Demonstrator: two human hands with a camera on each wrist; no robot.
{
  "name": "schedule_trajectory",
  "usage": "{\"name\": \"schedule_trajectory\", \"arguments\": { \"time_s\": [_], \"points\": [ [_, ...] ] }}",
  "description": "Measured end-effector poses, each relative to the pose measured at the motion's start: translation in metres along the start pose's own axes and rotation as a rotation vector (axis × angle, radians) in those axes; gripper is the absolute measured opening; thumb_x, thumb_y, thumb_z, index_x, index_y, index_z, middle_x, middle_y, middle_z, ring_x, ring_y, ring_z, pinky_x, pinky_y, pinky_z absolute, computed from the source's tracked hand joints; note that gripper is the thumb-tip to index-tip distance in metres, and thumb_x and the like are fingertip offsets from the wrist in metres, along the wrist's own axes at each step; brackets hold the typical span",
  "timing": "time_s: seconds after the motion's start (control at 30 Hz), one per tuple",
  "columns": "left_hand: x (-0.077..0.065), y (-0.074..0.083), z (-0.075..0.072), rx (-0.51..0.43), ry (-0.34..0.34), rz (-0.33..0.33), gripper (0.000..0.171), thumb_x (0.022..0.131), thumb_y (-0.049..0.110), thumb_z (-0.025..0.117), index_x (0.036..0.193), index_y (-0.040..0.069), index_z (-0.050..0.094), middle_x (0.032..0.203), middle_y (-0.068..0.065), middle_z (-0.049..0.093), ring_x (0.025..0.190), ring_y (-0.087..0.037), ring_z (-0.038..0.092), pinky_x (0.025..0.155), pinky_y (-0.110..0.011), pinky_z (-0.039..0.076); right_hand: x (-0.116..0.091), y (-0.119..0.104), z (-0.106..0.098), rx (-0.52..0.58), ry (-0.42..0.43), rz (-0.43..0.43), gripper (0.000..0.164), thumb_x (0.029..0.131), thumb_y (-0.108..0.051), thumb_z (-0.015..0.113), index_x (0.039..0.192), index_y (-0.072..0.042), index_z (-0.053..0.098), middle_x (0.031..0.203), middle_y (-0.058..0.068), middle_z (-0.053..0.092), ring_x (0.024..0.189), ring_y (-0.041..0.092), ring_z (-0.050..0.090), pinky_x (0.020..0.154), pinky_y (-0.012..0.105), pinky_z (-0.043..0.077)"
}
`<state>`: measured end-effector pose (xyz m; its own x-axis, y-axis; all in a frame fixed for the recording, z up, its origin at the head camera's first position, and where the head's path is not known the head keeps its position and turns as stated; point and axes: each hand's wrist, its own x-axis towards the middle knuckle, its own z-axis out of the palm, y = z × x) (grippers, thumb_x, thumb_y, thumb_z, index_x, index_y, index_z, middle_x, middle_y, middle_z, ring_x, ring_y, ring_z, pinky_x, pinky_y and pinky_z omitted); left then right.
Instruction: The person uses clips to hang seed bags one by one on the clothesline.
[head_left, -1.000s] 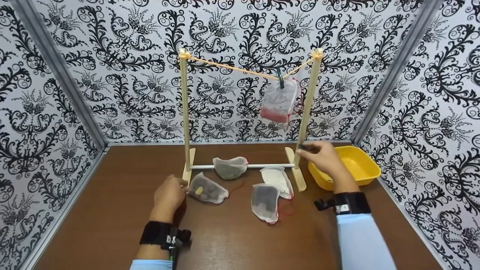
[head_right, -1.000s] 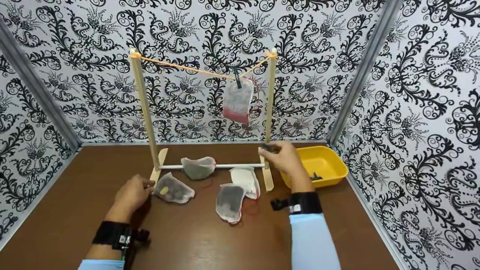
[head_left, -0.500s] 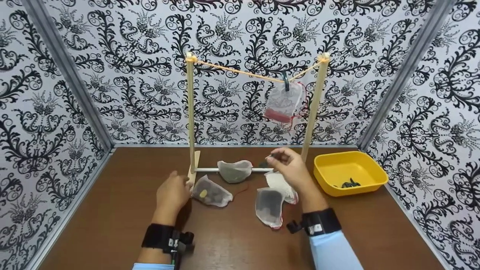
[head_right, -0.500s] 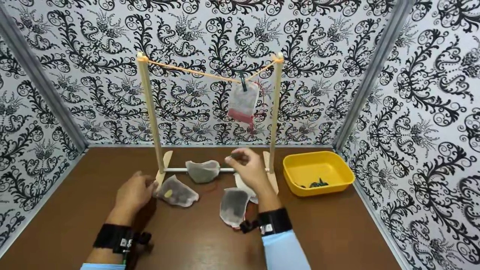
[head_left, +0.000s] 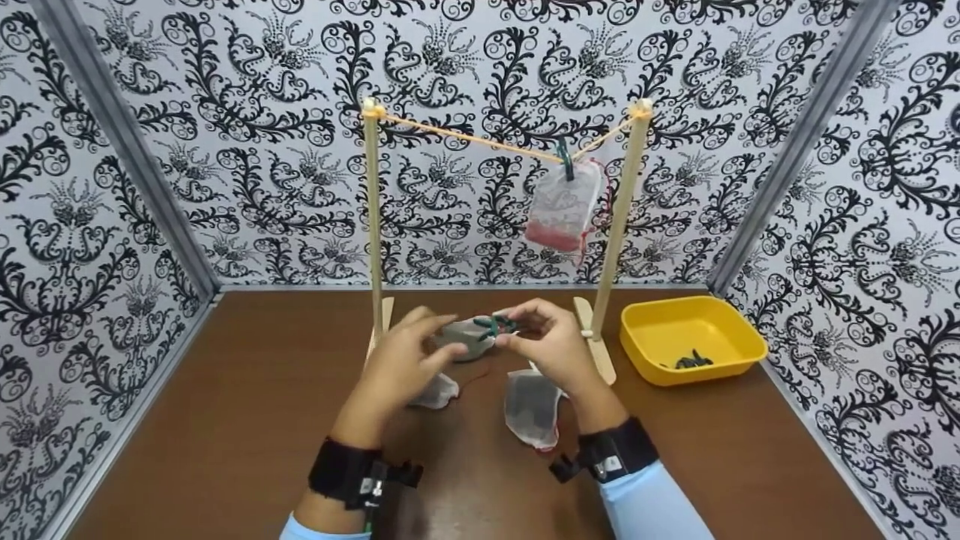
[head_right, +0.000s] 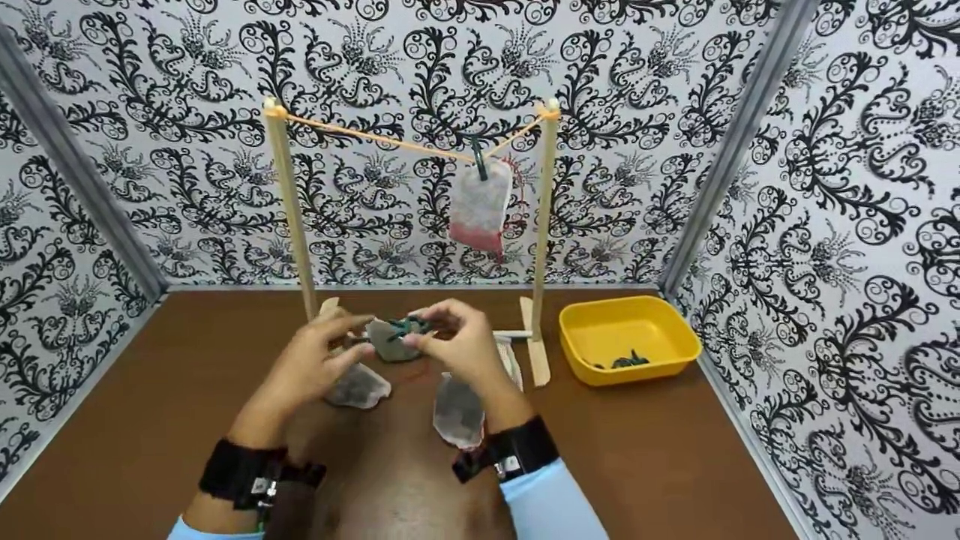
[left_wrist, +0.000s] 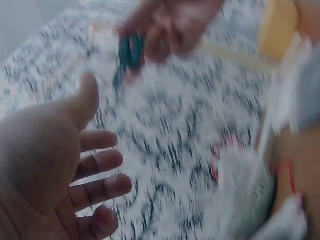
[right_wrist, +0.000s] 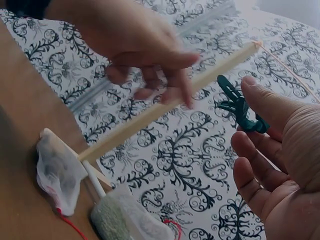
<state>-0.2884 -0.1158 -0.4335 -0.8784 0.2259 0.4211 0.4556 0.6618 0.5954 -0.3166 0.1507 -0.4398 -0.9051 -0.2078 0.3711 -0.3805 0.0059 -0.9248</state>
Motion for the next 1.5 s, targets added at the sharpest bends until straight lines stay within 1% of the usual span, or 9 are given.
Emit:
{"name": "schedule_trajectory", "arguments": {
  "time_s": [0.17,0.37,0.5,0.63,0.73,0.9,1.07,1.23,1.5],
  "points": [
    [0.001,0.024,-0.001,-0.072,-0.023,0.048,0.060,0.098,0.034,0.091,0.149,0.008,0.073,0.118,0.000,0.071,0.093,-0.019,0.072,0.081,-0.030,0.061,-0.003,-0.003,0.007,0.017,-0.049,-0.041,0.038,0.088,-0.001,0.095,0.113,0.011,0.069,0.129,0.021,0.083,0.111,0.015,0.083,0.097,0.031,0.068],
    [-0.003,0.030,-0.002,-0.057,0.006,0.072,0.046,0.099,0.027,0.090,0.138,0.005,0.079,0.108,0.001,0.068,0.084,-0.009,0.065,0.075,-0.026,0.059,-0.004,-0.008,0.008,0.018,-0.093,-0.062,0.037,0.089,-0.001,0.094,0.113,0.012,0.070,0.130,0.023,0.083,0.114,0.015,0.083,0.100,0.032,0.068],
    [-0.004,0.029,-0.004,-0.067,0.042,0.081,0.041,0.100,0.021,0.089,0.135,0.003,0.078,0.108,-0.002,0.069,0.088,-0.017,0.071,0.079,-0.032,0.065,-0.002,-0.010,0.004,-0.040,-0.142,-0.056,0.030,0.094,-0.004,0.092,0.116,0.007,0.074,0.131,0.024,0.081,0.115,0.018,0.082,0.100,0.034,0.069],
    [-0.005,0.024,-0.006,-0.042,0.086,0.080,0.040,0.098,0.016,0.089,0.134,0.003,0.078,0.111,-0.003,0.071,0.093,-0.023,0.075,0.083,-0.040,0.067,-0.003,-0.012,-0.010,-0.277,-0.232,-0.017,0.022,0.098,-0.016,0.090,0.115,-0.006,0.081,0.117,0.014,0.083,0.102,0.016,0.078,0.092,0.031,0.067],
    [-0.006,0.019,-0.007,0.013,0.122,0.092,0.039,0.095,0.014,0.091,0.131,0.005,0.080,0.111,-0.003,0.073,0.094,-0.024,0.077,0.083,-0.041,0.067,-0.005,-0.011,-0.026,-0.512,-0.391,0.026,0.019,0.098,-0.022,0.091,0.111,-0.013,0.082,0.107,0.004,0.082,0.094,0.012,0.074,0.087,0.034,0.067],
    [-0.005,0.010,-0.006,0.129,0.209,0.125,0.030,0.093,0.013,0.093,0.121,0.006,0.084,0.105,-0.003,0.075,0.090,-0.021,0.078,0.077,-0.044,0.067,-0.006,0.004,-0.052,-0.762,-0.598,0.100,0.021,0.091,-0.009,0.094,0.107,-0.004,0.083,0.097,0.006,0.081,0.086,0.012,0.071,0.084,0.039,0.069],
    [-0.004,0.007,-0.006,0.170,0.237,0.093,0.023,0.092,0.016,0.094,0.112,0.008,0.086,0.099,-0.003,0.078,0.085,-0.024,0.078,0.075,-0.049,0.066,-0.010,0.026,-0.071,-0.934,-0.585,0.282,0.030,0.082,-0.002,0.096,0.107,-0.012,0.084,0.093,0.004,0.076,0.083,0.018,0.066,0.078,0.037,0.064],
    [-0.004,0.007,-0.007,0.182,0.225,0.050,0.020,0.094,0.018,0.092,0.110,0.009,0.087,0.102,-0.004,0.082,0.085,-0.028,0.080,0.077,-0.052,0.066,-0.014,0.040,-0.079,-0.934,-0.547,0.383,0.045,0.074,-0.004,0.103,0.109,-0.022,0.082,0.103,0.007,0.074,0.091,0.026,0.067,0.085,0.045,0.064],
    [-0.006,0.005,-0.003,0.232,0.300,0.095,0.011,0.097,0.017,0.090,0.102,0.008,0.086,0.100,-0.005,0.084,0.084,-0.033,0.082,0.073,-0.054,0.067,-0.021,0.050,-0.053,-1.001,-0.573,0.307,0.043,0.075,0.004,0.089,0.108,-0.023,0.083,0.106,-0.005,0.081,0.097,0.019,0.071,0.096,0.050,0.066]
  ]
}}
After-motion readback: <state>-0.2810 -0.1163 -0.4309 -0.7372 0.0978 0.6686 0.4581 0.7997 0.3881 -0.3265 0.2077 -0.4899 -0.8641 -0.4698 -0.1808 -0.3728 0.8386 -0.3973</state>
